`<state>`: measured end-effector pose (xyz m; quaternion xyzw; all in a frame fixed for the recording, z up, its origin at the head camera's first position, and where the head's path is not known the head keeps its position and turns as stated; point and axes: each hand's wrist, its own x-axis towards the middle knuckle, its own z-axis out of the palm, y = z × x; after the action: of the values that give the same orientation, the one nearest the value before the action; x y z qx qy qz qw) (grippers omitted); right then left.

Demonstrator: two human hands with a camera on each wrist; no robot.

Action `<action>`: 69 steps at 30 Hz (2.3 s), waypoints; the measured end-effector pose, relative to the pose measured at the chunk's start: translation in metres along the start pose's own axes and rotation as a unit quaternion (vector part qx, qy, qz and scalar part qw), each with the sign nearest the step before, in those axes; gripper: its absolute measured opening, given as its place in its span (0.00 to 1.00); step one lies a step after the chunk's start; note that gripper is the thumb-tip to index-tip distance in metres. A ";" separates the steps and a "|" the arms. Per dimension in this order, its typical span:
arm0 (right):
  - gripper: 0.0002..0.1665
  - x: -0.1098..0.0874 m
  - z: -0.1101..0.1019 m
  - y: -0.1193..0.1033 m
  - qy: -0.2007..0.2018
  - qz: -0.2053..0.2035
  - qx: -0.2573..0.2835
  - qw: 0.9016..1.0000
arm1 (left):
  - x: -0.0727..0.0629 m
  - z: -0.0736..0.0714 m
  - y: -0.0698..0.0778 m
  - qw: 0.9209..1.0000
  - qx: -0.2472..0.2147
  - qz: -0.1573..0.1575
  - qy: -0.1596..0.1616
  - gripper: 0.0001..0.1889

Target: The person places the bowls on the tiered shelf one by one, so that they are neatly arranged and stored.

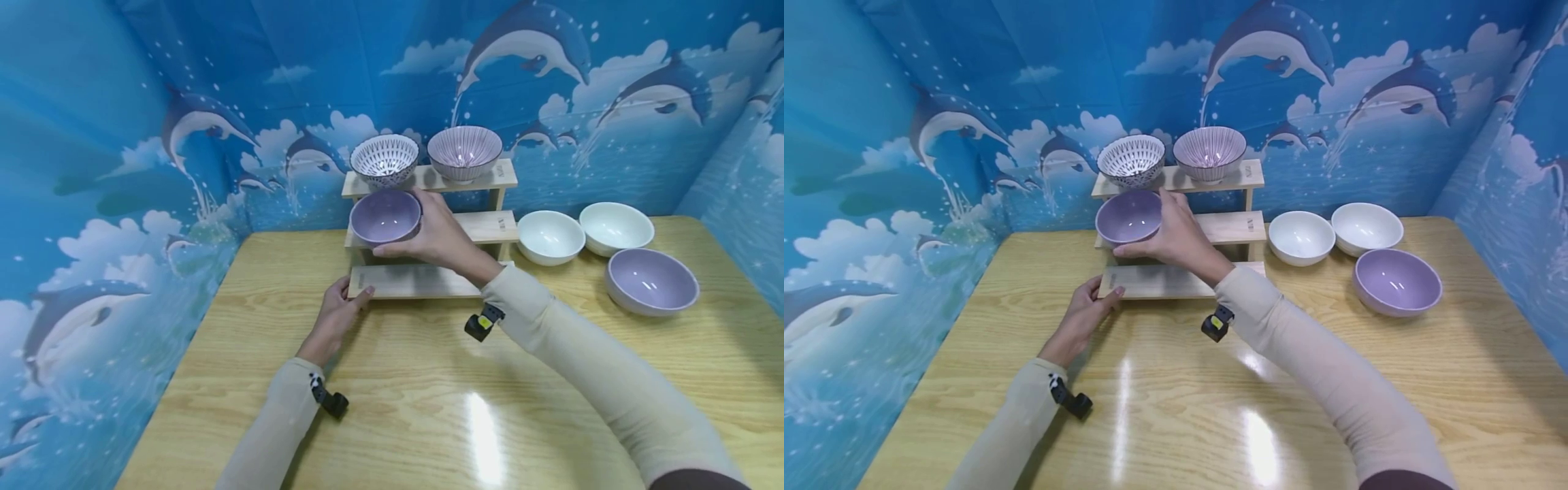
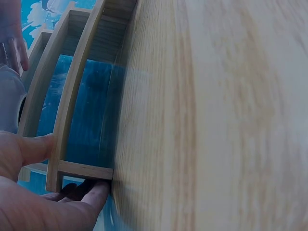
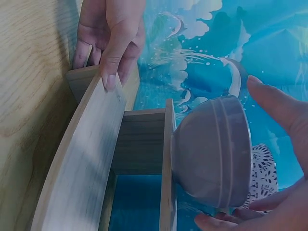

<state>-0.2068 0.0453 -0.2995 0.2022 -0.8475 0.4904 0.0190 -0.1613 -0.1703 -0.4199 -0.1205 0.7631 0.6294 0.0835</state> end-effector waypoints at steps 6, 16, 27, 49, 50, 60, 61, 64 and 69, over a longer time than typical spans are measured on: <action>0.74 -0.013 -0.010 0.000 -0.011 0.026 -0.022 0.999 | -0.001 0.000 0.001 1.000 0.003 -0.002 0.000 0.37; 0.77 -0.039 -0.032 0.001 -0.033 0.079 -0.041 0.996 | -0.002 -0.001 0.001 1.000 0.012 0.000 -0.002 0.39; 0.76 -0.072 -0.055 0.013 -0.042 0.110 -0.010 0.993 | -0.003 -0.001 0.000 1.000 0.011 0.002 -0.007 0.38; 0.71 -0.137 -0.109 0.050 0.013 0.151 -0.014 0.988 | -0.005 -0.001 0.001 1.000 0.017 0.000 -0.008 0.40; 0.71 -0.139 -0.111 0.052 0.018 0.150 -0.015 0.988 | -0.005 -0.002 0.001 1.000 0.017 0.001 -0.009 0.40; 0.72 -0.157 -0.134 0.077 0.069 0.169 -0.050 0.982 | -0.004 -0.001 0.001 1.000 0.017 -0.002 -0.006 0.39; 0.71 -0.159 -0.136 0.080 0.074 0.172 -0.051 0.981 | -0.004 -0.001 0.001 1.000 0.015 -0.003 -0.006 0.39; 0.70 -0.163 -0.143 0.087 0.086 0.187 -0.052 0.977 | -0.003 -0.002 0.000 1.000 0.011 -0.003 -0.008 0.39; 0.69 -0.172 -0.154 0.099 0.112 0.211 -0.070 0.968 | -0.003 -0.002 -0.001 1.000 0.011 -0.004 -0.009 0.39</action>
<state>-0.1107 0.2737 -0.3407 -0.0395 -0.8957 0.4423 0.0243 -0.1581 -0.1726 -0.4195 -0.1163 0.7688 0.6217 0.0943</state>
